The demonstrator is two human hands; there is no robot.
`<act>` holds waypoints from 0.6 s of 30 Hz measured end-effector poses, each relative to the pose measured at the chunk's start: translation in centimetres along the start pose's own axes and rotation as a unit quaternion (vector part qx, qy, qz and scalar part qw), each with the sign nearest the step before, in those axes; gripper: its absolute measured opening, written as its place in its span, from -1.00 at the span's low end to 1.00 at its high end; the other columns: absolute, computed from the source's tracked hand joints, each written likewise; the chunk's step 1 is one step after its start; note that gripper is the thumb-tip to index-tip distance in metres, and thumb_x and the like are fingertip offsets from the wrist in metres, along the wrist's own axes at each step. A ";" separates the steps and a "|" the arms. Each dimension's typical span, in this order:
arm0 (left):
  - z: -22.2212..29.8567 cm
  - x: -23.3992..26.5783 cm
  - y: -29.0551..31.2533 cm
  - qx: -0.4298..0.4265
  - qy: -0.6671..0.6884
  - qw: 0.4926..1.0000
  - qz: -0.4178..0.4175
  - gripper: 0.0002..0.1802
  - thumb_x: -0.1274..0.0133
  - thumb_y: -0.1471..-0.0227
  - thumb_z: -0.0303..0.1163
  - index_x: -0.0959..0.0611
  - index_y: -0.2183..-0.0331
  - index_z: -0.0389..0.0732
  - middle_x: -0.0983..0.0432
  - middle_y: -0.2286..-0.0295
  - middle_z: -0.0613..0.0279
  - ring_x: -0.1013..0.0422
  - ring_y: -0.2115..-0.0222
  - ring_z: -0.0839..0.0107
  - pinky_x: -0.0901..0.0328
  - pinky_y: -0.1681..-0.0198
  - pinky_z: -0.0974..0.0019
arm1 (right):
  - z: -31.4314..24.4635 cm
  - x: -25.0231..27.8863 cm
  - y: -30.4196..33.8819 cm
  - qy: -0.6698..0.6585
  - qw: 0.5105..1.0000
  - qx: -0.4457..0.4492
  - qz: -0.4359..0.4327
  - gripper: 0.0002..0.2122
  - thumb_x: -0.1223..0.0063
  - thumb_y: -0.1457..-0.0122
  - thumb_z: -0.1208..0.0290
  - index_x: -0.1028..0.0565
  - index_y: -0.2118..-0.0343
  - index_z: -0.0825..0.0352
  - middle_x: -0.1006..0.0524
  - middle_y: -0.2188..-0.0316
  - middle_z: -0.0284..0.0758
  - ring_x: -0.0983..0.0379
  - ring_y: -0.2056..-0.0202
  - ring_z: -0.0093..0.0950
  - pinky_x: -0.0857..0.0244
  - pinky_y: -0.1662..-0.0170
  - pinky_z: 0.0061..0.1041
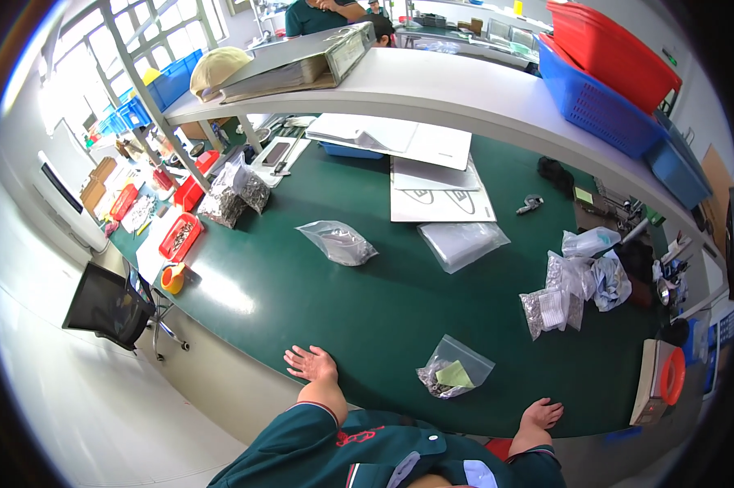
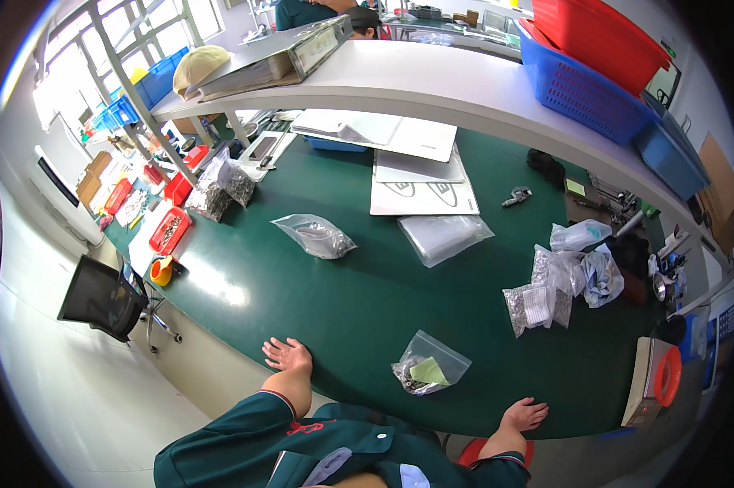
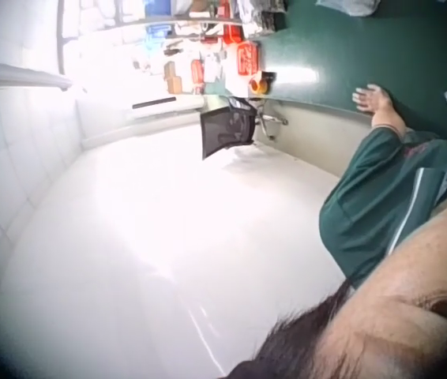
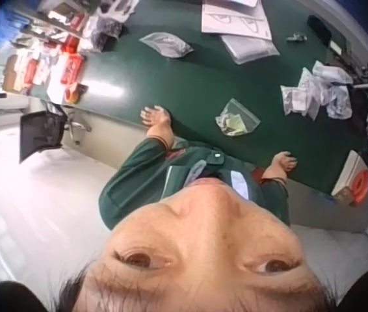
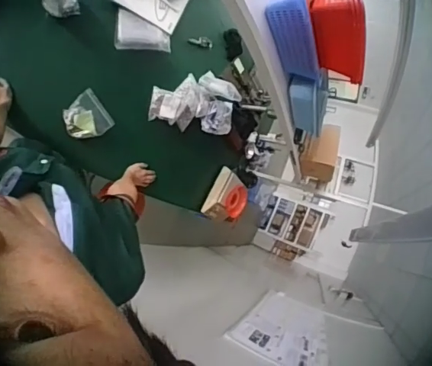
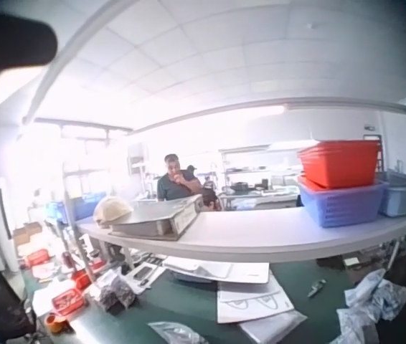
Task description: The person sorts small metal parts into plastic bags by hand, then seals the bags.
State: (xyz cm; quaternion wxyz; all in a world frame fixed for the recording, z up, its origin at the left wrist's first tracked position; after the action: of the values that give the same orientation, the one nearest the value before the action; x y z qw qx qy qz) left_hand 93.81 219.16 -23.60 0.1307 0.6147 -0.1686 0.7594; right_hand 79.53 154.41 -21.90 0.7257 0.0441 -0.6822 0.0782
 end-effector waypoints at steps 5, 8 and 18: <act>0.4 0.1 0.4 -0.005 -0.010 1.000 -0.004 -0.48 0.29 0.05 -0.17 -0.20 0.05 -0.20 0.05 -0.04 0.14 0.22 -0.10 0.30 0.29 -0.10 0.10 | 0.2 0.3 -0.3 0.005 1.000 0.005 0.011 -0.54 0.47 -0.11 0.13 -0.11 -0.02 0.32 -0.05 -0.06 -0.27 0.06 -0.08 -0.39 0.14 -0.09 -0.34; -0.1 0.2 0.4 0.001 -0.011 1.000 -0.011 -0.48 0.28 0.06 -0.17 -0.20 0.05 -0.19 0.05 -0.03 0.14 0.22 -0.10 0.30 0.29 -0.10 0.10 | 0.3 0.1 -0.3 0.002 1.000 0.007 0.017 -0.54 0.46 -0.11 0.13 -0.11 -0.01 0.32 -0.07 -0.05 -0.27 0.05 -0.08 -0.39 0.13 -0.08 -0.34; 0.2 -1.6 -0.7 -0.012 -0.039 0.999 0.029 -0.50 0.30 0.07 -0.18 -0.21 0.06 -0.16 0.03 -0.02 0.19 0.15 -0.08 0.33 0.22 -0.07 0.16 | 0.7 0.5 0.6 -0.081 0.994 0.034 0.066 -0.59 0.28 -0.02 0.18 -0.25 0.12 0.37 -0.20 0.06 -0.23 -0.09 0.01 -0.37 -0.01 0.01 -0.32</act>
State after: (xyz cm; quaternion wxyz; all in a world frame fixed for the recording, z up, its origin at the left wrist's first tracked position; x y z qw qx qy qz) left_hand 94.60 219.72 -25.10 0.1097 0.6372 -0.2006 0.7360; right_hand 78.73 154.91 -21.37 0.6590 0.0297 -0.7374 0.1450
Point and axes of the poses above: each hand's wrist, its own y-axis away from the middle knuckle, its own x-axis out of the back of the hand, z = x × y, the point moved 9 cm from there along -y, towards the middle knuckle
